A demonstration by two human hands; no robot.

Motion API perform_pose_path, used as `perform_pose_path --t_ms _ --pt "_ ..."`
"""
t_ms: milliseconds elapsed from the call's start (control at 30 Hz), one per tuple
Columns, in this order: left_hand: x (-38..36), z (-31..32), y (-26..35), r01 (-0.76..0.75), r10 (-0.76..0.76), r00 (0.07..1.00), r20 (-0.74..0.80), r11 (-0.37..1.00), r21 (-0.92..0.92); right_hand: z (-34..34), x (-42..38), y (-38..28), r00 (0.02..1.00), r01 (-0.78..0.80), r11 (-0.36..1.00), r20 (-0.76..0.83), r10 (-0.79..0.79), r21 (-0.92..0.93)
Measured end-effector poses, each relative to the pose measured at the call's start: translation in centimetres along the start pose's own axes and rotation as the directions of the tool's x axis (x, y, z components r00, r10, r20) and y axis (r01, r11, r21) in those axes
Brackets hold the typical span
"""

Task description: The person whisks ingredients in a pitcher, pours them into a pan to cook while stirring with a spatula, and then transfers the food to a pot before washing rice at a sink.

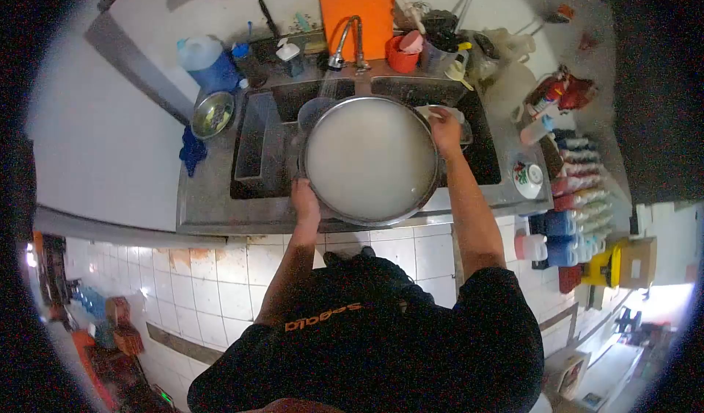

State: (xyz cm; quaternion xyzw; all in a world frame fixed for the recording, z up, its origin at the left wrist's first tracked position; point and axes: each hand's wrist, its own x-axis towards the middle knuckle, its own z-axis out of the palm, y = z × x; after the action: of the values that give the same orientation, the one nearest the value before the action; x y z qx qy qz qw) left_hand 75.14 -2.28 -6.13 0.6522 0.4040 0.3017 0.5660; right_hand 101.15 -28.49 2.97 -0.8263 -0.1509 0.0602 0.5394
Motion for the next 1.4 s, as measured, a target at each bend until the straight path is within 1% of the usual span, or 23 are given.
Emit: perform_pose_path --t_ms 33,67,100,133,200,233,267,300,367,400,467,533,667,767,833,900,933,1000,1100,1167,1233,1300,1400 --pt "0.4 -0.4 1.3 -0.036 0.035 0.998 0.052 0.999 0.026 -0.8 -0.5 3.5 0.986 -0.031 0.998 -0.165 0.021 -0.062" --pt "1.1 -0.3 2.8 0.081 -0.078 0.997 0.029 0.991 -0.109 -1.5 -1.6 5.4 0.945 -0.074 0.990 -0.326 0.031 -0.119" --pt "1.7 -0.1 3.5 0.197 -0.198 0.980 0.023 0.950 -0.241 -1.5 -3.9 4.7 0.908 -0.169 0.985 -0.394 0.146 -0.024" --pt "2.8 -0.1 2.2 0.289 -0.262 0.955 0.142 0.929 -0.232 -1.2 -6.3 4.0 0.856 -0.252 0.965 -0.447 0.259 0.077" --pt "3.1 -0.2 3.8 0.260 -0.219 0.953 0.209 0.946 -0.193 -0.8 -10.0 5.3 0.821 -0.410 0.824 -0.236 0.520 0.390" --pt "3.1 -0.2 4.3 0.222 -0.177 0.952 0.251 0.961 -0.165 0.1 -12.2 3.2 0.857 -0.316 0.857 -0.264 0.442 0.407" --pt "3.8 0.6 2.6 0.216 -0.169 0.964 0.206 0.948 -0.234 0.5 -13.1 4.5 0.820 -0.407 0.759 -0.163 0.549 0.509" --pt "4.1 1.0 2.2 0.212 -0.162 0.963 0.217 0.949 -0.232 1.0 -13.6 5.4 0.817 -0.401 0.757 -0.172 0.550 0.515" --pt "4.1 1.0 1.7 0.153 -0.121 0.980 0.158 0.967 -0.206 2.4 -13.8 6.8 0.829 -0.393 0.842 -0.252 0.499 0.370" --pt "3.9 1.0 1.8 0.148 -0.117 0.980 0.158 0.968 -0.201 1.9 -14.0 4.0 0.856 -0.395 0.890 -0.261 0.447 0.229" --pt "3.5 1.1 2.2 0.163 -0.122 0.980 0.156 0.945 -0.284 1.8 -13.6 3.7 0.870 -0.342 0.896 -0.265 0.416 0.284" --pt "2.4 1.2 3.6 0.149 -0.122 0.985 0.122 0.958 -0.246 1.4 -12.6 4.5 0.887 -0.289 0.897 -0.259 0.382 0.334" --pt "0.5 1.1 3.6 0.187 -0.182 0.981 0.065 0.978 -0.091 -0.1 -10.8 5.6 0.894 -0.341 0.882 -0.180 0.411 0.324" --pt "-1.2 1.7 4.5 0.149 -0.149 0.989 -0.006 0.988 -0.043 -0.8 -9.4 6.2 0.888 -0.377 0.851 -0.119 0.445 0.366" --pt "-2.2 2.4 4.9 0.133 -0.138 0.990 -0.025 0.981 -0.139 -1.2 -8.3 7.7 0.875 -0.405 0.816 -0.085 0.477 0.412" --pt "-3.0 3.0 5.1 0.119 -0.132 0.990 -0.043 0.964 -0.236 -1.5 -7.4 9.3 0.914 -0.353 0.922 -0.154 0.376 0.159" --pt "-3.2 3.0 5.1 0.109 -0.122 0.991 -0.057 0.975 -0.191 -1.7 -7.4 9.6 0.914 -0.354 0.922 -0.148 0.377 0.159" --pt "-4.0 3.6 6.3 0.100 -0.112 0.991 -0.076 0.984 -0.145 -2.3 -7.5 9.3 0.862 -0.357 0.725 -0.093 0.499 0.588" --pt "-5.1 4.5 8.2 0.074 -0.079 0.985 -0.151 0.997 -0.035 -4.2 -7.8 7.5 0.855 -0.435 0.725 -0.008 0.519 0.534" --pt "-4.4 4.3 6.4 0.021 -0.039 0.995 -0.087 0.980 -0.197 -4.0 -7.5 7.5 0.835 -0.449 0.702 -0.021 0.550 0.553" --pt "-4.6 4.4 6.6 0.041 -0.058 0.993 -0.101 0.985 -0.168 -3.8 -7.2 8.2 0.811 -0.463 0.676 -0.036 0.585 0.573" --pt "-5.1 4.6 7.3 0.065 -0.081 0.991 -0.111 0.988 -0.141 -3.6 -7.0 9.6 0.823 -0.434 0.735 -0.103 0.559 0.522" --pt "-6.2 5.2 9.2 0.094 -0.111 0.985 -0.135 0.988 -0.126 -4.4 -6.3 9.1 0.823 -0.487 0.735 -0.034 0.567 0.473"
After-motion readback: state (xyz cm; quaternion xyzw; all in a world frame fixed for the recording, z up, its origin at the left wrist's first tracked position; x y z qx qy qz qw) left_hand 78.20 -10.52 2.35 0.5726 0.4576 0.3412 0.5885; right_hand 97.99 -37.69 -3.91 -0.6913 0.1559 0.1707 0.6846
